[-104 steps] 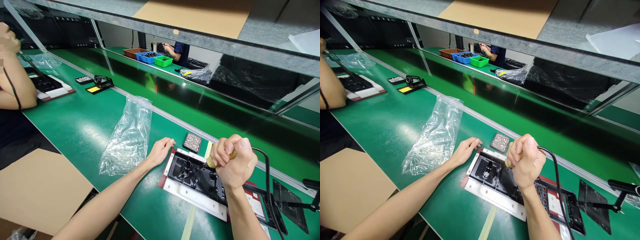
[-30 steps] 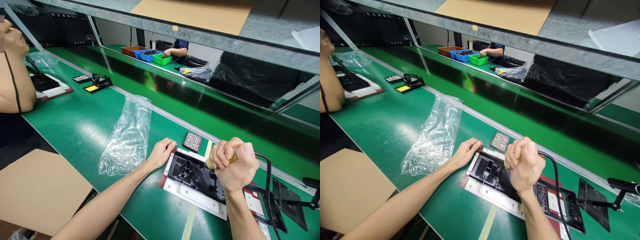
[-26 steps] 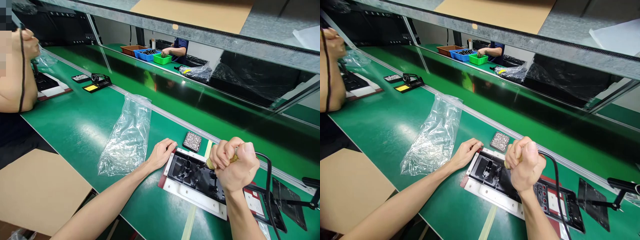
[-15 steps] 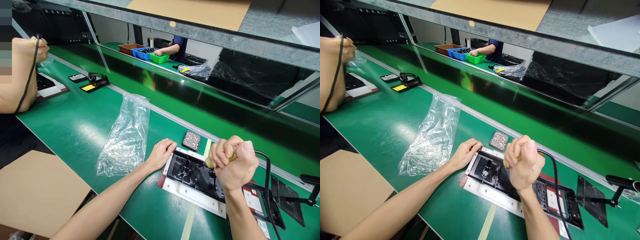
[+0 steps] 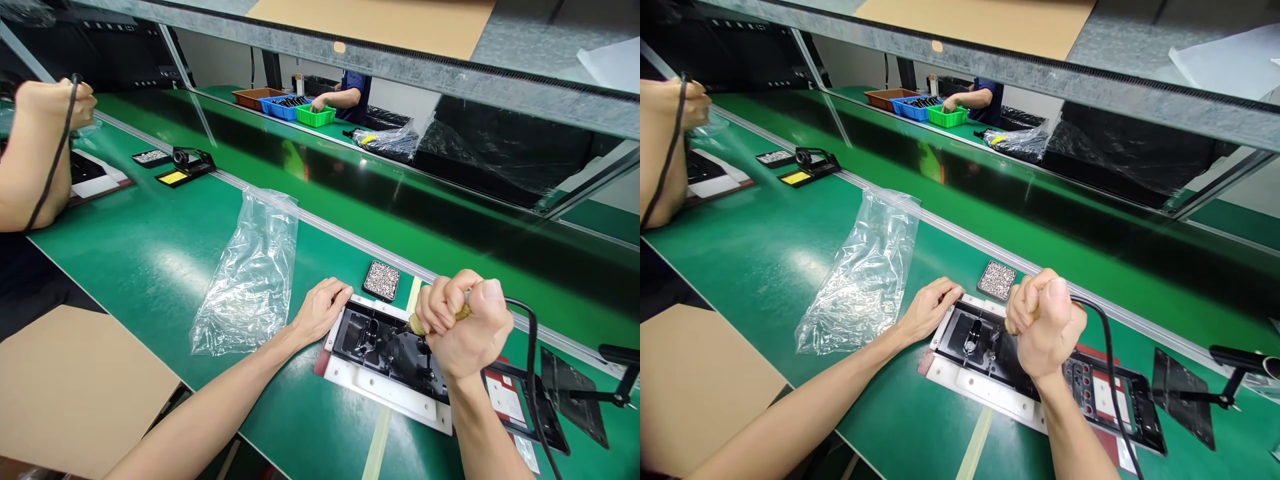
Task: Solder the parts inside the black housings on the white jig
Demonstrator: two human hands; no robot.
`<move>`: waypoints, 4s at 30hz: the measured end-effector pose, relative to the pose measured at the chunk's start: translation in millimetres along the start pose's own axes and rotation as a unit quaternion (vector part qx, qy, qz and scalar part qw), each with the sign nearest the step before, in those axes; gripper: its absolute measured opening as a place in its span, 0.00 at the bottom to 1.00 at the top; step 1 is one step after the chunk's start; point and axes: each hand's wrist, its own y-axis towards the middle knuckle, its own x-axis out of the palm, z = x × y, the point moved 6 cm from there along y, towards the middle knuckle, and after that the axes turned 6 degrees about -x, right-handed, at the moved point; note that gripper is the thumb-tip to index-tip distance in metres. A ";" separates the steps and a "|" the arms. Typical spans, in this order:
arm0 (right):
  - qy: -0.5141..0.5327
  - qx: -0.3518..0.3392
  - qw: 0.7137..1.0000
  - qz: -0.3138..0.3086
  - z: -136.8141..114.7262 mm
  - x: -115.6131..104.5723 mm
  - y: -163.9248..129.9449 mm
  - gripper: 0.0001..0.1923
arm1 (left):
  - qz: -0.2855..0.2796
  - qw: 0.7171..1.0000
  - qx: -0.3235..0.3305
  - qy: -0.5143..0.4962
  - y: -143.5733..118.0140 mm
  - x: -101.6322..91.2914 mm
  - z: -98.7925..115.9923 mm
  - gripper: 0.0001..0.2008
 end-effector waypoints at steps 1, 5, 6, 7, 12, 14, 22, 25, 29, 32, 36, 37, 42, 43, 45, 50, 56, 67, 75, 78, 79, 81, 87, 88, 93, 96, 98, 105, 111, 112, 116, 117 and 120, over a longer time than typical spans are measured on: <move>-0.001 0.001 1.000 0.001 -0.1 -0.1 0.1 0.25 | -0.001 1.000 0.000 0.000 -0.1 -0.1 0.4 0.18; -0.002 0.000 1.000 0.002 -0.5 -0.3 0.3 0.24 | -0.002 1.000 -0.004 0.001 -0.3 -0.5 1.4 0.17; -0.002 0.000 1.000 0.002 -0.4 -0.3 0.3 0.24 | -0.001 1.000 -0.004 0.002 -0.3 -0.5 1.6 0.17; -0.002 -0.001 1.000 0.002 -0.3 -0.4 0.4 0.25 | -0.002 1.000 -0.003 0.003 -0.2 -0.5 1.9 0.17; -0.001 -0.002 1.000 0.002 0.5 0.2 0.5 0.26 | -0.002 1.000 0.001 0.009 -0.6 0.1 3.0 0.17; -0.002 -0.003 1.000 0.002 0.6 0.4 0.5 0.26 | -0.002 1.000 0.000 0.012 -1.0 0.2 3.0 0.17; -0.004 -0.003 1.000 -0.004 0.8 -0.4 0.1 0.26 | -0.001 1.000 0.008 0.018 -1.7 -0.3 3.4 0.17; -0.007 -0.004 1.000 -0.007 0.9 0.1 0.2 0.25 | 0.001 1.000 0.007 0.021 -1.6 -0.1 3.4 0.17; -0.010 -0.007 1.000 -0.005 0.6 0.9 0.6 0.25 | 0.001 1.000 0.005 0.021 -1.8 0.3 3.9 0.17; -0.007 -0.005 1.000 -0.003 1.0 0.7 0.6 0.25 | 0.000 1.000 0.006 0.020 -1.9 0.4 4.3 0.18; -0.005 0.000 1.000 0.002 1.8 -0.7 0.6 0.25 | -0.003 1.000 0.004 0.022 -1.7 0.5 4.3 0.18; -0.004 0.001 1.000 0.002 2.0 -0.8 0.6 0.25 | -0.003 1.000 0.004 0.024 -1.7 0.4 4.4 0.18; -0.003 0.005 1.000 0.004 2.5 0.2 0.5 0.25 | -0.005 1.000 0.004 0.029 -2.1 0.3 5.4 0.19; -0.003 0.005 1.000 0.005 2.4 0.4 0.5 0.25 | -0.004 1.000 0.004 0.029 -2.2 0.2 5.6 0.19; -0.004 0.003 1.000 0.006 2.0 0.8 0.4 0.26 | -0.002 1.000 0.004 0.030 -2.2 0.1 5.8 0.19; -0.003 0.000 1.000 0.002 1.7 0.7 0.2 0.26 | 0.004 1.000 0.007 0.027 -2.0 0.0 5.8 0.18; -0.002 0.003 1.000 0.001 1.7 0.1 0.4 0.26 | 0.001 1.000 0.001 0.023 -2.2 0.6 4.7 0.18; 0.001 -0.002 1.000 -0.001 0.8 0.7 0.6 0.25 | 0.002 0.999 0.006 0.031 -1.8 -0.5 7.0 0.19; -0.007 -0.006 1.000 0.001 1.5 0.7 0.6 0.25 | 0.002 0.999 0.008 0.038 -1.6 -0.6 7.6 0.20; -0.004 -0.006 1.000 0.001 1.3 0.7 0.7 0.25 | 0.003 0.999 0.007 0.039 -1.6 -0.4 7.1 0.20; -0.002 -0.005 1.000 0.000 1.2 0.7 0.7 0.25 | 0.004 0.999 0.007 0.039 -1.6 -0.3 6.8 0.20; 0.001 0.000 1.000 0.000 1.3 0.6 0.7 0.25 | 0.004 0.999 0.009 0.038 -1.7 0.0 6.5 0.20; 0.004 -0.001 1.000 -0.003 1.2 1.0 0.6 0.25 | 0.004 0.999 0.011 0.037 -1.7 0.1 6.1 0.20; 0.003 -0.001 1.000 -0.005 1.2 1.4 0.5 0.25 | 0.004 0.999 0.010 0.037 -1.6 0.1 6.1 0.20; -0.001 0.000 1.000 -0.003 1.4 1.8 0.2 0.26 | 0.003 0.999 0.010 0.035 -1.8 0.6 5.6 0.19; -0.002 -0.003 1.000 -0.004 0.9 1.4 0.1 0.25 | -0.001 0.999 0.007 0.032 -1.7 0.9 4.8 0.19; -0.001 -0.005 1.000 -0.008 0.8 1.3 0.2 0.25 | -0.001 1.000 0.004 0.030 -1.6 0.8 4.2 0.18; 0.007 0.009 1.000 -0.006 3.1 2.5 -0.3 0.26 | 0.001 1.000 0.008 0.025 -1.9 0.5 3.5 0.18; 0.012 0.014 1.000 -0.011 3.5 4.0 -1.0 0.29 | 0.000 1.000 0.009 0.019 -2.2 0.4 2.3 0.19; 0.011 0.014 1.000 -0.011 3.4 3.9 -1.0 0.29 | 0.001 1.000 0.009 0.019 -2.3 0.2 2.2 0.19; 0.007 0.012 1.000 -0.007 2.9 3.3 -1.5 0.30 | -0.002 1.000 0.007 0.018 -2.8 -0.3 2.2 0.19; 0.007 0.012 1.000 -0.007 2.9 3.3 -1.6 0.30 | -0.003 1.000 0.007 0.018 -2.7 -0.3 2.3 0.19; 0.004 0.014 1.000 -0.007 3.2 3.6 -1.6 0.31 | -0.003 1.000 0.009 0.017 -2.5 -0.2 2.8 0.19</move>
